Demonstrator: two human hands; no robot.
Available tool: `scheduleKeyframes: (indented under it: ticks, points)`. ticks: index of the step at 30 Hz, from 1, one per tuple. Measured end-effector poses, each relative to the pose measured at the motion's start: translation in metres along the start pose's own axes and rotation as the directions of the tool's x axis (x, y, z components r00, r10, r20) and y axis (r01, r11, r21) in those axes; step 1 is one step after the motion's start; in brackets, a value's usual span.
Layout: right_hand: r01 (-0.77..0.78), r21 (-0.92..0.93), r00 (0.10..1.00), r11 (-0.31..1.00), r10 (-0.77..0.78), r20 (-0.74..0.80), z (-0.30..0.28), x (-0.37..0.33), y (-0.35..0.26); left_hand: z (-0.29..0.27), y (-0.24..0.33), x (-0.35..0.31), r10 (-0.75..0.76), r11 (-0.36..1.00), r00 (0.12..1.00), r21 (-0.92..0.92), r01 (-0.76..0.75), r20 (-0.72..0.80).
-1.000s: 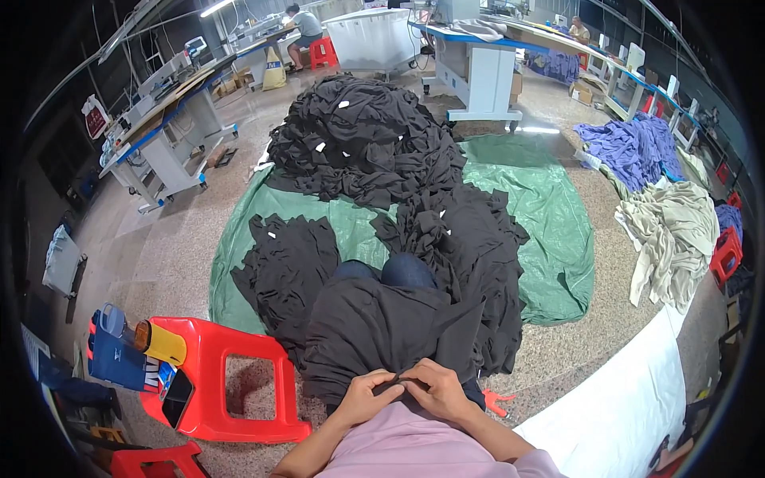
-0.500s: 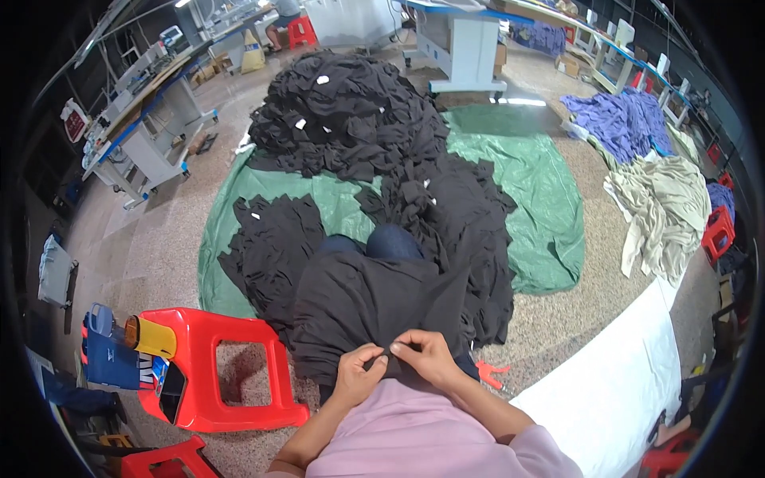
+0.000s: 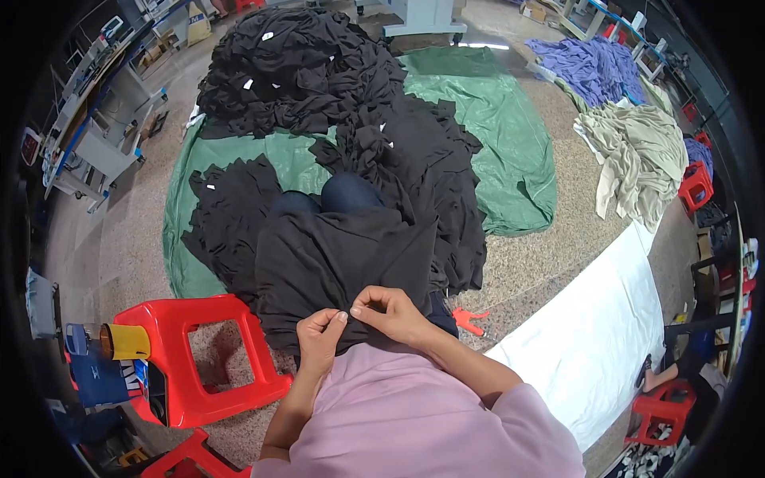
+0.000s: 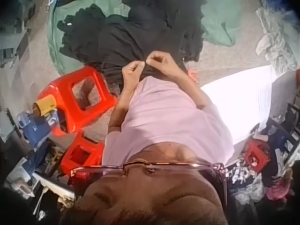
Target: Inspecting and cleaning loose threads or stickers from black fabric garment pieces in a factory.
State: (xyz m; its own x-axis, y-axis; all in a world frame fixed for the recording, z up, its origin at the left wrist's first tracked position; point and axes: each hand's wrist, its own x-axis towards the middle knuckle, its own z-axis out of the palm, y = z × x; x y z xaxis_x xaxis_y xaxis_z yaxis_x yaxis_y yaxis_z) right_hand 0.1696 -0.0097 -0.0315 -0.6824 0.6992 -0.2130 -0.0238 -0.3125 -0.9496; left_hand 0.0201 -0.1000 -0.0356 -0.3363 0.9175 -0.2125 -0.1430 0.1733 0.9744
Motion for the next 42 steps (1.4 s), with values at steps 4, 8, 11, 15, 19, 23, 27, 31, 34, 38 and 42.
scheduleKeyframes:
  ticks: [4,8,11,15,19,23,27,31,34,38,42]
  points:
    - [0.004,0.004,0.998,1.0,-0.004,-0.055,0.001,-0.003,-0.008,-0.001,0.001,0.003,-0.088,0.99,0.996,-0.106,0.088,0.01]
    - [0.528,-0.71,0.793,0.466,-0.569,0.216,0.014,-0.015,-0.021,-0.024,-0.008,0.023,-0.375,0.912,0.868,-0.039,0.409,0.325]
    - [0.577,-0.76,0.733,0.3,-0.6,0.32,0.024,-0.02,-0.016,-0.017,0.016,0.039,-0.389,0.9,0.78,0.021,0.435,0.489]
    - [0.559,-0.782,0.736,0.275,-0.601,0.314,0.024,-0.022,-0.015,0.001,0.021,0.031,-0.346,0.921,0.872,-0.053,0.386,0.347]
    - [0.285,-0.877,0.846,0.388,-0.532,0.04,0.015,-0.021,-0.014,0.019,0.031,0.025,-0.141,0.898,0.99,-0.421,0.129,0.003]
    - [0.373,-0.787,0.814,0.492,-0.58,0.023,0.011,-0.016,-0.019,0.011,0.027,0.024,-0.127,0.891,0.991,-0.436,0.131,0.038]
    - [0.334,-0.762,0.827,0.554,-0.56,-0.045,0.004,-0.013,-0.028,-0.002,0.045,0.019,-0.218,0.907,0.936,-0.297,0.298,0.275]
    - [0.333,-0.733,0.885,0.593,-0.465,0.025,0.001,-0.013,-0.032,-0.008,0.042,0.019,-0.205,0.918,0.945,-0.285,0.276,0.256]
    - [0.392,-0.583,0.907,0.712,-0.405,0.116,-0.01,-0.011,-0.031,-0.006,0.042,0.02,-0.216,0.925,0.966,-0.287,0.249,0.14]
    - [0.378,-0.501,0.92,0.779,-0.375,0.11,-0.015,-0.01,-0.029,-0.007,0.045,0.018,-0.195,0.964,0.969,-0.153,0.218,0.152]
    - [0.466,-0.538,0.861,0.702,-0.501,0.091,-0.01,-0.009,-0.03,-0.003,0.066,0.013,0.169,0.912,0.976,0.354,-0.209,0.139]
